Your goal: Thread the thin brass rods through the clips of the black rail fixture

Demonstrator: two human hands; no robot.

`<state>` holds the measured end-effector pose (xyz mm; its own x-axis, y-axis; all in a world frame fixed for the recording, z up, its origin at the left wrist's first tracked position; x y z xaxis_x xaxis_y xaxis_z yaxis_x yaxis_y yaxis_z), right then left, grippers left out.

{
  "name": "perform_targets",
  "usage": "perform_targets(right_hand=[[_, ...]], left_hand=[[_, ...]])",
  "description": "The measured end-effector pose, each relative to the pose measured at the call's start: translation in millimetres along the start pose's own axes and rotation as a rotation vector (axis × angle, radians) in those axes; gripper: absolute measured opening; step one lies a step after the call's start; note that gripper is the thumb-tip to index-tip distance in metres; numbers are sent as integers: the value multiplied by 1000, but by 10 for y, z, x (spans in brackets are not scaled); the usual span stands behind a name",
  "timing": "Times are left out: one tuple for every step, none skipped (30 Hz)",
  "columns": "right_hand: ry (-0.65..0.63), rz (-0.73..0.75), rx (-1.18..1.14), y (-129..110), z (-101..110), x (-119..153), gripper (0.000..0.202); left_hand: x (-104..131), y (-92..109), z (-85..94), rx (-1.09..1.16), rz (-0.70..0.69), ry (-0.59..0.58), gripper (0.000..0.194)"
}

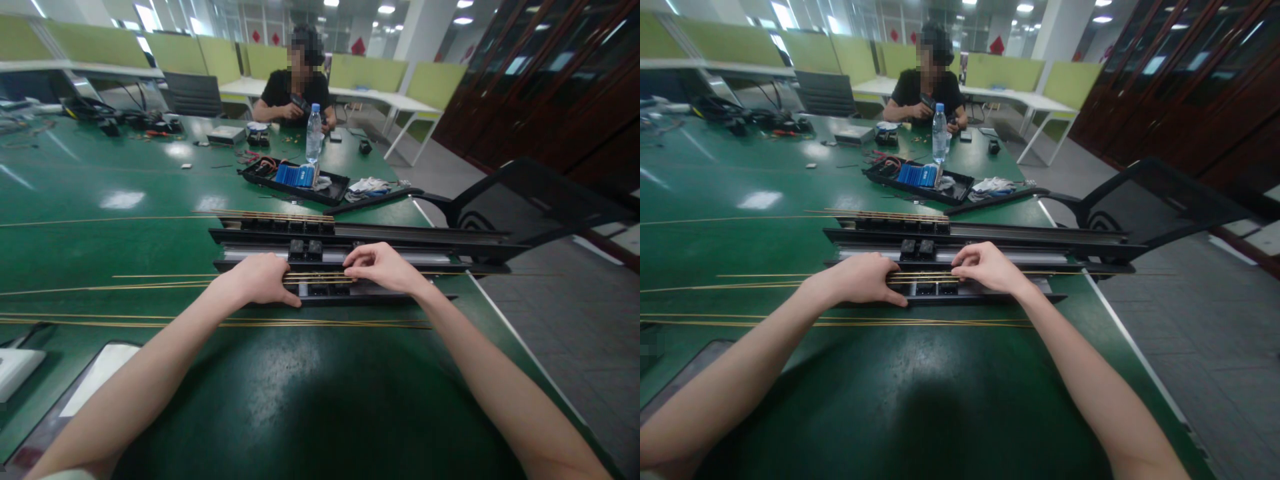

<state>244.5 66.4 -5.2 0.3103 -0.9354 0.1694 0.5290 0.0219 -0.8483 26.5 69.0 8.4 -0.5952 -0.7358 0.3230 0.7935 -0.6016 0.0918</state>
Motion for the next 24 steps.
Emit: perform_targets(right_hand=[[1,-1,1,0,1,-1,28],[2,-2,2,0,2,-2,28],[1,-4,2,0,2,-2,28],[1,-4,1,0,3,-3,28],[0,-5,0,1,3,-3,27],[-1,-5,-1,2,4,-3,27],[-3,-5,-3,3,5,-3,28],[-3,-5,-4,4,6,-3,28],[-3,-5,-5,6,8,-4,28],[-3,-4,-7,8,10,-4,29],[-4,-5,-9,11,11,-5,29],[-4,-5,-10,14,12,-6,29],[-4,-6,-12,18,13,-8,29],[-5,-6,-14,22,14,-9,30],[-7,-6,-15,25,13,-11,30],[-8,-4,-17,27,12,-13,30],[-9,-3,-19,27,11,-15,31],[-9,-2,-21,26,10,-16,31],[-8,-2,-21,23,10,-16,31],[-10,-4,-16,18,10,-14,31],[-15,-7,-9,13,10,-12,32],[-26,-10,2,8,12,-7,33],[-36,-12,18,2,18,-1,34],[-46,-14,37,-2,29,7,35]], left_hand=[[0,-2,-1,1,5,-3,73],[1,-3,0,2,8,-4,73],[1,-2,1,2,9,-5,73],[3,0,2,2,9,-5,72],[4,3,4,2,6,-4,72],[6,6,6,4,3,-3,72],[9,9,8,7,2,-3,72],[11,11,9,8,2,-2,72],[14,12,9,9,3,-2,72],[16,13,9,8,4,-3,72],[18,13,9,6,6,-3,71],[19,12,9,3,7,-2,71],[20,11,9,-1,7,-1,71],[20,10,9,-3,5,1,71],[18,11,9,-5,1,3,72],[16,11,9,-7,-4,6,72],[14,13,8,-9,-10,7,73],[12,14,7,-11,-14,7,73],[10,14,6,-13,-15,6,73],[8,14,4,-14,-15,4,72],[7,15,3,-13,-13,1,71],[7,16,2,-11,-12,-3,70],[7,17,3,-7,-10,-4,69],[8,18,4,-1,-7,-6,68]])
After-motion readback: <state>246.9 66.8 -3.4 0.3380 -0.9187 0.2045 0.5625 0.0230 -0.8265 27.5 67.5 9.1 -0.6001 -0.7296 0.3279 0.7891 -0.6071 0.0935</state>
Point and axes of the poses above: each hand's wrist, its own x-axis away from the middle knuckle, its own z-axis out of the back of the hand, y = z × x, the point moved 6 cm from there along -x, towards the middle knuckle, and after that the axes turned 7 degrees about -z, right-handed, at the moved point
